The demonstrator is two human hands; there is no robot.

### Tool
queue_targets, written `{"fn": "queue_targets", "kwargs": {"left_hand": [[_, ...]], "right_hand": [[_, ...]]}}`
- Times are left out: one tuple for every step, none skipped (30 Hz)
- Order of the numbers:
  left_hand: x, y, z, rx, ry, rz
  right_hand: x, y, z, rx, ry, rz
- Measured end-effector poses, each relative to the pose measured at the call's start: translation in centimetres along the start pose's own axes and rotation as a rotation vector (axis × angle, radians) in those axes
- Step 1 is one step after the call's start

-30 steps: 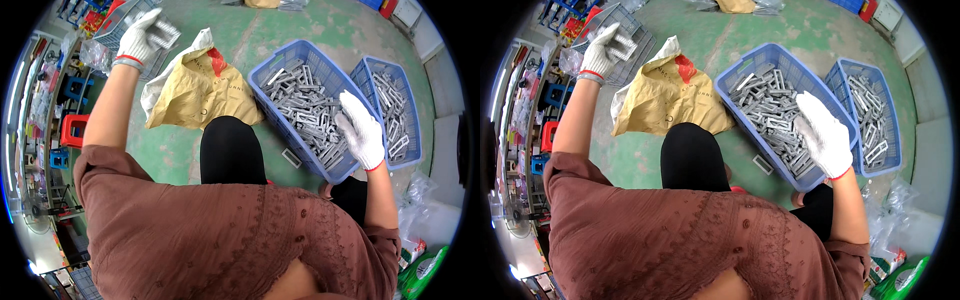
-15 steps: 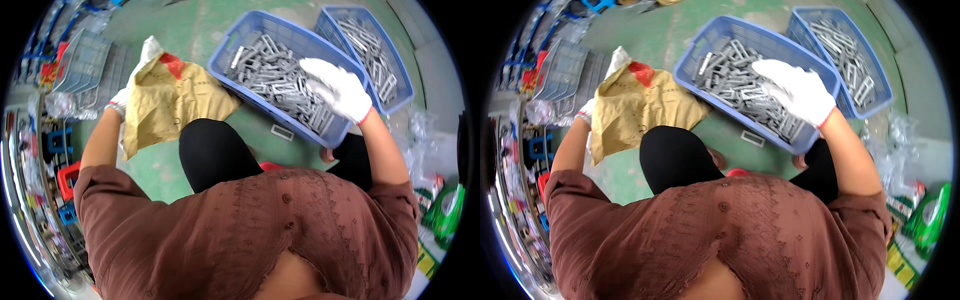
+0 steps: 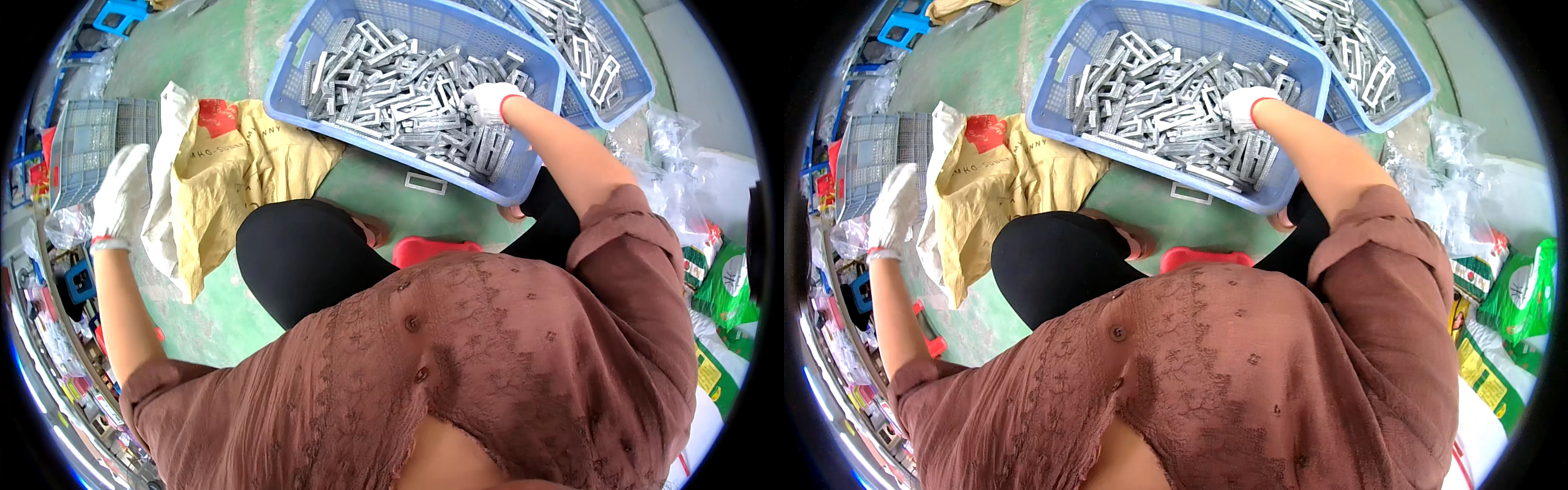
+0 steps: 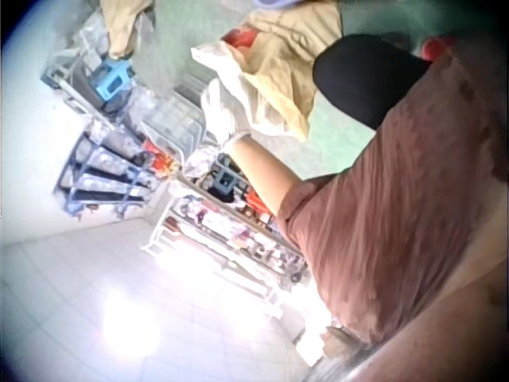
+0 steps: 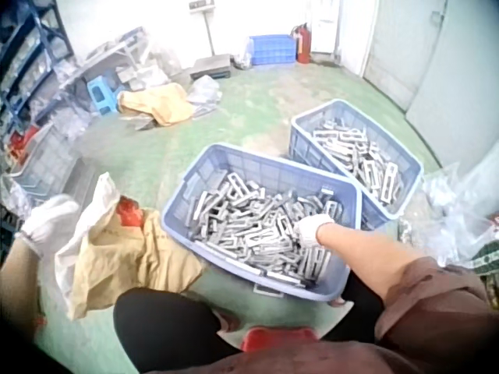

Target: The person sits on a low stool and repeatedly picks up small rectangular metal parts from a blue basket, inspects them, and places them into a large sack. The person handles the parts one at a time or in small groups, occasionally adjusting the sack opening.

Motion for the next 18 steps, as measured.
{"fn": "queue_targets", "kwargs": {"left_hand": [[-3.7, 1.5, 1.1, -0.086, 0.086, -0.05], [-7.8, 2.2, 3.3, -0.133, 0.221, -0.049], [-11.7, 2.0, 6.8, -0.213, 0.333, -0.08], [-13.0, 4.8, 6.4, -0.113, 0.471, 0.013], [-15.7, 5.9, 8.8, -0.066, 0.57, 0.037], [-18.7, 8.3, 12.0, -0.085, 0.696, -0.153], [-20.9, 11.8, 14.2, -0.08, 0.836, -0.316], [-20.3, 15.4, 13.0, -0.006, 0.799, -0.176], [-20.1, 17.3, 13.3, 0.022, 0.7, -0.109], [-20.5, 19.3, 13.5, 0.047, 0.759, -0.147], [-19.7, 21.7, 12.5, 0.182, 0.661, 0.117], [-18.3, 24.5, 11.2, 0.3, 0.561, 0.411], [-17.6, 26.3, 10.9, 0.338, 0.582, 0.401], [-16.9, 28.2, 10.6, 0.382, 0.607, 0.392], [-15.3, 30.7, 10.0, 0.523, 0.337, 0.762], [-14.4, 32.0, 9.3, 0.536, 0.289, 0.774], [-13.4, 33.1, 8.5, 0.546, 0.24, 0.785], [-12.4, 33.9, 7.7, 0.554, 0.189, 0.796]], "right_hand": [[-1.3, 1.5, -1.1, -0.012, 0.036, 0.031], [-1.7, 2.9, -2.4, -0.002, 0.037, 0.002], [-0.5, 4.0, -4.7, 0.005, -0.014, -0.027], [-2.4, 5.7, -5.0, 0.019, 0.05, -0.045], [-1.5, 7.3, -6.7, 0.059, 0.032, -0.019], [0.0, 7.5, -7.5, -0.003, 0.003, -0.007], [0.8, 7.6, -7.1, -0.064, 0.013, 0.008], [-0.5, 7.3, -4.7, -0.009, 0.101, 0.023], [0.7, 6.6, -4.8, -0.051, 0.091, 0.012], [1.4, 6.1, -4.7, -0.092, 0.093, -0.004], [1.9, 5.8, -4.9, -0.129, 0.093, -0.026], [1.5, 6.2, -5.7, -0.19, 0.11, 0.001], [2.2, 5.6, -5.4, -0.207, 0.094, 0.013], [2.0, 5.8, -5.7, -0.231, 0.106, 0.0], [1.7, 6.1, -6.3, -0.259, 0.118, -0.011], [1.6, 6.3, -6.6, -0.26, 0.115, -0.003], [1.5, 6.4, -6.9, -0.262, 0.11, 0.006], [1.5, 6.4, -7.1, -0.26, 0.102, 0.015]]}}
Point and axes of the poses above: each hand's wrist, its own z-axis away from the middle knuckle, its own y-axis out of the palm, x = y × z, the point moved 10 cm from there along -z, towards the middle knuckle
